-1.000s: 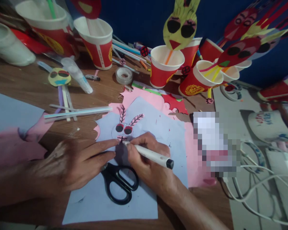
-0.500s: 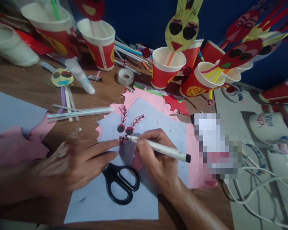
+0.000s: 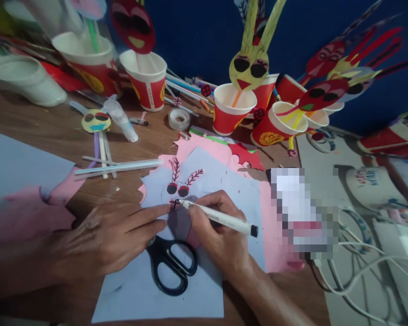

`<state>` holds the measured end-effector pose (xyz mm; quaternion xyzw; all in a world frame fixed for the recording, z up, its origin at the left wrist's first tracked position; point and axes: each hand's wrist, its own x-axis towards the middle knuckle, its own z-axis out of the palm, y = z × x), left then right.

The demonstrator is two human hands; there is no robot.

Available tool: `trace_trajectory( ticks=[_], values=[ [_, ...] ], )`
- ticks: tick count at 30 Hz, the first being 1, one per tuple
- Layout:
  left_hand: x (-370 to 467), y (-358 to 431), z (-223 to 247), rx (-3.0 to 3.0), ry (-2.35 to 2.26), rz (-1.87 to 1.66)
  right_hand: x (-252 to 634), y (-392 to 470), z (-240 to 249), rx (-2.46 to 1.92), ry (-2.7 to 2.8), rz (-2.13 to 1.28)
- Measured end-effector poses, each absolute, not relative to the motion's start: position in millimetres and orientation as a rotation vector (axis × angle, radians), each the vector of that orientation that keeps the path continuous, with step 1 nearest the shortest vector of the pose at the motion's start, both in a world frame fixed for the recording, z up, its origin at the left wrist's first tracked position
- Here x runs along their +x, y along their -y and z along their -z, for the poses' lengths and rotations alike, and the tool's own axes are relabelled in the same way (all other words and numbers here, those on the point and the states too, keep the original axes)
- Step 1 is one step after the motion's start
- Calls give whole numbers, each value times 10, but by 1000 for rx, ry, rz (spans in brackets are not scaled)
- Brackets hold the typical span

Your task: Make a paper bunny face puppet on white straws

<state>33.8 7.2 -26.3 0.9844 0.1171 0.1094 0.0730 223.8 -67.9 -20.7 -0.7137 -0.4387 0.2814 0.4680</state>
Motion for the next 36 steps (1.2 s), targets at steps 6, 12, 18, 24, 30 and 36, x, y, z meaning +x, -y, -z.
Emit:
trace_trajectory(
  ticks=[6, 12, 18, 24, 30, 36],
  values=[
    [334, -75, 259, 2968, -366, -273, 2243, 667, 208, -1797, 1109, -674],
    [330, -82, 259, 2985, -332, -325, 2299, 691, 219, -1802, 1252, -677],
    [322, -71, 254, 2975, -347, -307, 2281, 684, 201, -1822, 1308, -643],
    [320, -67, 253, 2934, -353, -278, 2256, 670, 189, -1850, 1332, -589],
    [315, -71, 291, 2915, -346, -330, 2263, 647, 184, -1829, 1454, -514],
    [322, -72, 279, 2907, -350, -333, 2276, 660, 185, -1834, 1466, -519]
  ],
)
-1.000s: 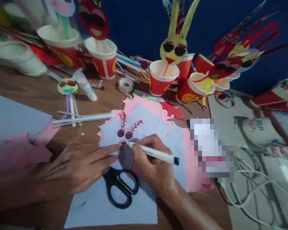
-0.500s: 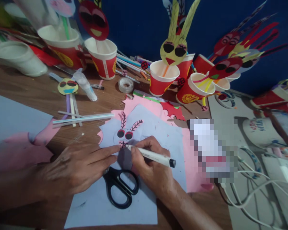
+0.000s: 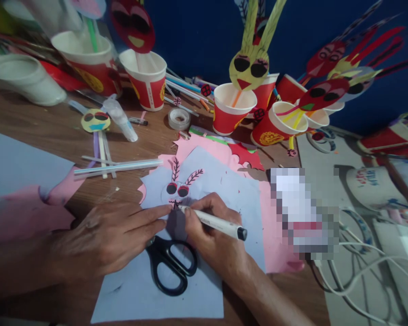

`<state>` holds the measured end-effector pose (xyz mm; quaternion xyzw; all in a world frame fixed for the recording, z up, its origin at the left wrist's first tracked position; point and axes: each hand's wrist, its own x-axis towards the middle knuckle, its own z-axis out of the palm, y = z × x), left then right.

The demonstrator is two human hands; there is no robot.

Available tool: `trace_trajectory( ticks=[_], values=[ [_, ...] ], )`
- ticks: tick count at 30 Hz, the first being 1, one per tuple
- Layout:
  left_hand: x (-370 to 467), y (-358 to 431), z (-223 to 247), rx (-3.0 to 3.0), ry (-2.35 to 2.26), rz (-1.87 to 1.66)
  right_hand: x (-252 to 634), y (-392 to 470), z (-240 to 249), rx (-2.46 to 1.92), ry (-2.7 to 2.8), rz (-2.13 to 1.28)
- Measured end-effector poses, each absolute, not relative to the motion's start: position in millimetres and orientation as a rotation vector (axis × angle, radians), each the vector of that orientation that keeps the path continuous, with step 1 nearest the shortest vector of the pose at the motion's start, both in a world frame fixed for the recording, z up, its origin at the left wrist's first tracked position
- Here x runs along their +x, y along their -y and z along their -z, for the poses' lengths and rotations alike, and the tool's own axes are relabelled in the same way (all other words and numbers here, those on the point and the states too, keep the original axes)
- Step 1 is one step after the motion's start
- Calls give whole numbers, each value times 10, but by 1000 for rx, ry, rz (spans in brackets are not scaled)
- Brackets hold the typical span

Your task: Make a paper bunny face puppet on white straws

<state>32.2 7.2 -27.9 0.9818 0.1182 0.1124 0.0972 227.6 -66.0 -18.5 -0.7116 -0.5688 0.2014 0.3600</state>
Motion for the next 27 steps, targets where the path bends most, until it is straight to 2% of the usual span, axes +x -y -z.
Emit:
trace_trajectory(
  ticks=[15, 27],
  values=[
    [325, -62, 313, 2943, -359, -378, 2289, 689, 219, -1773, 1268, -662],
    [334, -75, 283, 2924, -380, -351, 2261, 677, 207, -1790, 1368, -637]
  ],
)
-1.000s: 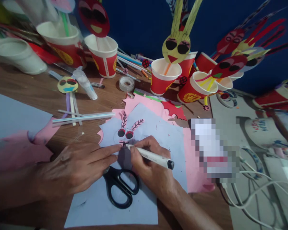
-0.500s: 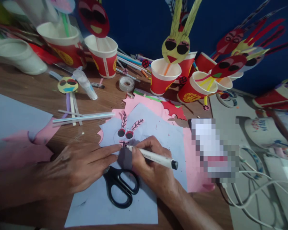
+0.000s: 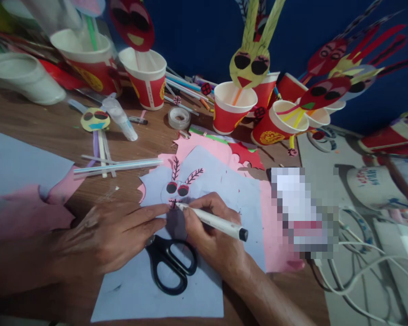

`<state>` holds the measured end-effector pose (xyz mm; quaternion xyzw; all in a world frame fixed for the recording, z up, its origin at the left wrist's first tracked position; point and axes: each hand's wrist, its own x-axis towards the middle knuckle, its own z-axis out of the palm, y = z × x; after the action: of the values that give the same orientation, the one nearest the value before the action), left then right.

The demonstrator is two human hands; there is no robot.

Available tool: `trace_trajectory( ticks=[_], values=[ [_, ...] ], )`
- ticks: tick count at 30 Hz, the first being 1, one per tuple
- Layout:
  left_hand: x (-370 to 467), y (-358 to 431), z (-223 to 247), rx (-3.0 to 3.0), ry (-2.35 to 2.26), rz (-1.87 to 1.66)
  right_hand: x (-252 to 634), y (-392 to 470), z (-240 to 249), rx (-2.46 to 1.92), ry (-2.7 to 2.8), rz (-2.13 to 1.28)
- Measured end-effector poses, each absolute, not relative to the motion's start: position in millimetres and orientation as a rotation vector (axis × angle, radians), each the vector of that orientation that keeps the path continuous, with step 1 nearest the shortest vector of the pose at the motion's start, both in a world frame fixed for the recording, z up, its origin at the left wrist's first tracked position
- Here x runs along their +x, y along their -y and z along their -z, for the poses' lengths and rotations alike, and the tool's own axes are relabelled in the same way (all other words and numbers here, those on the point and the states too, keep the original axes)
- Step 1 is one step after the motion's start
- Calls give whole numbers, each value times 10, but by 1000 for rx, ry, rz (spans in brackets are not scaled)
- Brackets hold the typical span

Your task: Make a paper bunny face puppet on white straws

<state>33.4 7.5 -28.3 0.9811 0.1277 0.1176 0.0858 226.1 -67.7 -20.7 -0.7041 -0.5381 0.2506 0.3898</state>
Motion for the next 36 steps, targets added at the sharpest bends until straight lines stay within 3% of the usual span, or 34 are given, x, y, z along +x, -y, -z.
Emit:
trace_trajectory(
  ticks=[11, 36],
  values=[
    [336, -70, 302, 2910, -363, -355, 2249, 646, 189, -1822, 1478, -510],
    [337, -62, 296, 2902, -387, -304, 2268, 662, 197, -1732, 1504, -581]
  ],
)
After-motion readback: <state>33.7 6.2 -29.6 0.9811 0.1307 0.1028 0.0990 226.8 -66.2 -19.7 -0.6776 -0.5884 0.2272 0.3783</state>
